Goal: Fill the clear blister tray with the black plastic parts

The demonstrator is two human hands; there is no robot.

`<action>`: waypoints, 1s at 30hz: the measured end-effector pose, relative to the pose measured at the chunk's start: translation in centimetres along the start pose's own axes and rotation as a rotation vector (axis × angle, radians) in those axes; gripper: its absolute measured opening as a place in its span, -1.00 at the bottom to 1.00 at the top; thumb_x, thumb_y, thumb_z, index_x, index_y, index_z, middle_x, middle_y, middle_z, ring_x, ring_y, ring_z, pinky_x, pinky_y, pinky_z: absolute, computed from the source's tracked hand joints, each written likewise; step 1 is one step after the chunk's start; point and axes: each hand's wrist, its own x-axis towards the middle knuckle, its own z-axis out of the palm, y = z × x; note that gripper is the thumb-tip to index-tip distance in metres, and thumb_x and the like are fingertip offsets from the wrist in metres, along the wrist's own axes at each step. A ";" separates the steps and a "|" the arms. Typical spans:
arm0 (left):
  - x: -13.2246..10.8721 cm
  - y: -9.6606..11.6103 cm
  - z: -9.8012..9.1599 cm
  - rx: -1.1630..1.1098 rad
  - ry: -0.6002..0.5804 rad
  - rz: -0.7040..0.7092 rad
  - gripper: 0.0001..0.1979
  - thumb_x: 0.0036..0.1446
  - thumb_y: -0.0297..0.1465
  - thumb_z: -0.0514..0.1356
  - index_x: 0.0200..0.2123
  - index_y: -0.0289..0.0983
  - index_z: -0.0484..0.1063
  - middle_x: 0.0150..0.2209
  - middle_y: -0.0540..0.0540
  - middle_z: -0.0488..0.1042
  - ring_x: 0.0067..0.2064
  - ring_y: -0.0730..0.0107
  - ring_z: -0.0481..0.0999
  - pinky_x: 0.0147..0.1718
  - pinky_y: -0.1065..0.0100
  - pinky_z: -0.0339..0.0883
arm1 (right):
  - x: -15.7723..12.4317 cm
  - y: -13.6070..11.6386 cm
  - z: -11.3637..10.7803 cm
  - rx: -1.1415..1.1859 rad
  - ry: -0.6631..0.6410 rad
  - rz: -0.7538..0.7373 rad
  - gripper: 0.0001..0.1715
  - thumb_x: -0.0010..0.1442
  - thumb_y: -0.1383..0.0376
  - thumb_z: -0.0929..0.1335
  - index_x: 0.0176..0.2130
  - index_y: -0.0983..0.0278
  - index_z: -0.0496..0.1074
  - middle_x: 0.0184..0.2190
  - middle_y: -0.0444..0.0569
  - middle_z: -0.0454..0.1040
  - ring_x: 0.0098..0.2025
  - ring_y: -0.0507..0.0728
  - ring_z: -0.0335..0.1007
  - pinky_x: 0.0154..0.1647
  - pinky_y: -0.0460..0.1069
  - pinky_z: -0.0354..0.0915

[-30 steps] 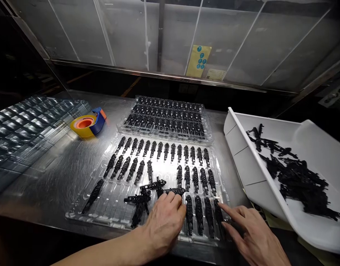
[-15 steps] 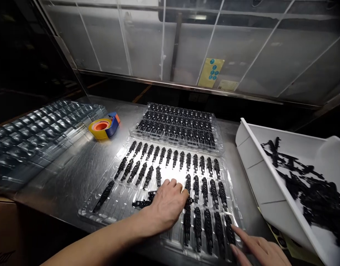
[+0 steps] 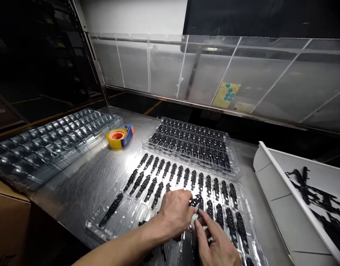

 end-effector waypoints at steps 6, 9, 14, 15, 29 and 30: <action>0.7 0.2 0.8 0.123 -0.034 0.006 -0.69 0.25 -0.35 0.04 -0.49 -0.30 0.44 -0.56 -0.08 0.46 -0.54 0.32 0.43 -0.55 0.35 0.24 | 3.1 1.3 1.3 -0.089 0.050 -0.208 -0.63 0.34 0.24 0.18 -0.08 0.33 0.48 -0.16 0.02 0.57 -0.14 0.14 0.51 -0.19 0.01 0.52; 0.0 -0.3 0.3 0.142 -0.048 0.061 -0.67 0.27 -0.41 -0.02 -0.49 -0.29 0.42 -0.55 -0.06 0.45 -0.52 0.37 0.41 -0.51 0.36 0.26 | 3.3 1.4 1.4 -0.102 -0.002 -0.246 -0.69 0.32 0.26 0.21 -0.07 0.25 0.47 -0.19 -0.06 0.57 -0.17 0.07 0.49 -0.22 -0.08 0.50; -1.5 -1.8 -0.7 0.200 -0.078 0.137 -0.87 0.17 -0.47 0.11 -0.39 -0.29 0.44 -0.31 -0.13 0.49 -0.23 0.20 0.42 -0.25 0.20 0.34 | 2.6 2.2 1.7 -0.165 -0.071 -0.291 -0.67 0.27 0.24 0.30 0.01 0.25 0.42 -0.14 -0.06 0.55 -0.15 0.10 0.43 -0.20 -0.05 0.49; -1.7 -2.1 -0.8 0.211 -0.090 0.157 -0.90 0.14 -0.47 0.13 -0.40 -0.29 0.43 -0.30 -0.13 0.48 -0.22 0.19 0.40 -0.24 0.18 0.34 | 2.5 2.4 1.8 -0.182 -0.076 -0.298 -0.67 0.27 0.24 0.30 0.01 0.26 0.42 -0.13 -0.05 0.54 -0.14 0.12 0.41 -0.20 -0.03 0.49; -2.4 -3.0 -1.7 0.111 -0.128 0.172 -0.94 0.08 -0.49 0.22 -0.35 -0.29 0.38 -0.24 -0.11 0.43 -0.19 0.21 0.32 -0.21 0.20 0.23 | 3.0 3.4 1.8 -0.278 -0.031 -0.521 -0.67 0.28 0.21 0.29 0.02 0.23 0.38 -0.10 -0.13 0.54 -0.13 0.17 0.41 -0.25 0.01 0.42; -2.5 -2.9 -1.8 0.097 -0.142 0.173 -0.93 0.06 -0.53 0.21 -0.37 -0.29 0.36 -0.25 -0.12 0.42 -0.20 0.22 0.32 -0.20 0.20 0.23 | 2.5 3.2 1.5 -0.231 -0.026 -0.513 -0.67 0.28 0.18 0.30 0.01 0.24 0.38 -0.14 -0.11 0.55 -0.17 0.14 0.41 -0.24 -0.01 0.40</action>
